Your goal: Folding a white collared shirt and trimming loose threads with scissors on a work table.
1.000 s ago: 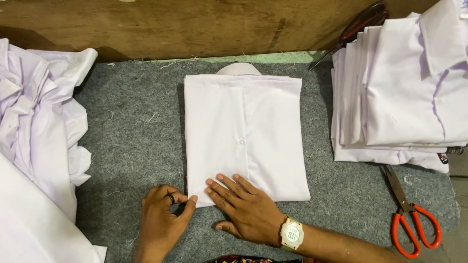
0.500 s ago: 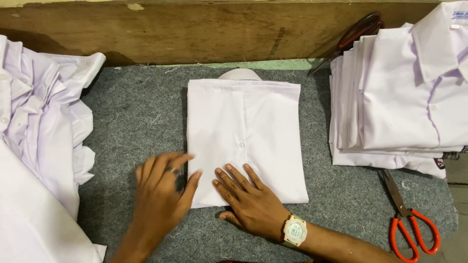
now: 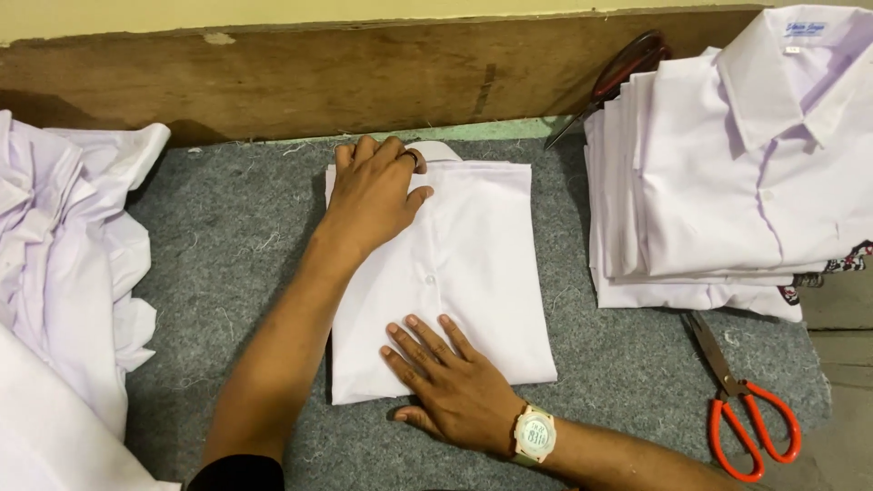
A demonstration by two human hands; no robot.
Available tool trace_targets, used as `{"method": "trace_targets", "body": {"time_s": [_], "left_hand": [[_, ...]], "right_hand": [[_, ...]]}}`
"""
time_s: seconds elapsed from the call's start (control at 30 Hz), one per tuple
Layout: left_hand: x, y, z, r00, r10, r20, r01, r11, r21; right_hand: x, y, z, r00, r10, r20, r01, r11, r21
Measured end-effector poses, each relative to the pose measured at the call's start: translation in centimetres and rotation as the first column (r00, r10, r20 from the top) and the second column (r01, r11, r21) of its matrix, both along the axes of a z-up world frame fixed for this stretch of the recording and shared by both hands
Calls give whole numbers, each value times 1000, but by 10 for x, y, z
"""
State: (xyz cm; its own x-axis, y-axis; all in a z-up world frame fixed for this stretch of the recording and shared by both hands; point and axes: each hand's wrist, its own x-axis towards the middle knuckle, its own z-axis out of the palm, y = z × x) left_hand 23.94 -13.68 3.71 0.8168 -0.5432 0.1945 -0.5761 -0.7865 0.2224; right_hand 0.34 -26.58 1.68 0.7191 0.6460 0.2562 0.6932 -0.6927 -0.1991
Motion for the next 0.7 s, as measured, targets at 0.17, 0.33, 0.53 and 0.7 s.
{"method": "trace_targets", "body": {"time_s": [0.17,0.33,0.53,0.7], "left_hand": [[5,-3,8,994,-56,-92,57,998,2],[3,-7,4,993,-101,-57,99,995,-32],[-1,-10,9,981,-108,-163,107,994,-17],[2,-9,10,966,-121,-230,112,992,-53]], "right_hand": [[0,1,-1,1000,0,-7,0,1000,-18],[1,2,0,1000,-12,0,12,1000,-19],[0,2,-1,1000,-13,-18,12,999,-33],[0,3,-1,1000,-16,-16,16,999,-38]]}}
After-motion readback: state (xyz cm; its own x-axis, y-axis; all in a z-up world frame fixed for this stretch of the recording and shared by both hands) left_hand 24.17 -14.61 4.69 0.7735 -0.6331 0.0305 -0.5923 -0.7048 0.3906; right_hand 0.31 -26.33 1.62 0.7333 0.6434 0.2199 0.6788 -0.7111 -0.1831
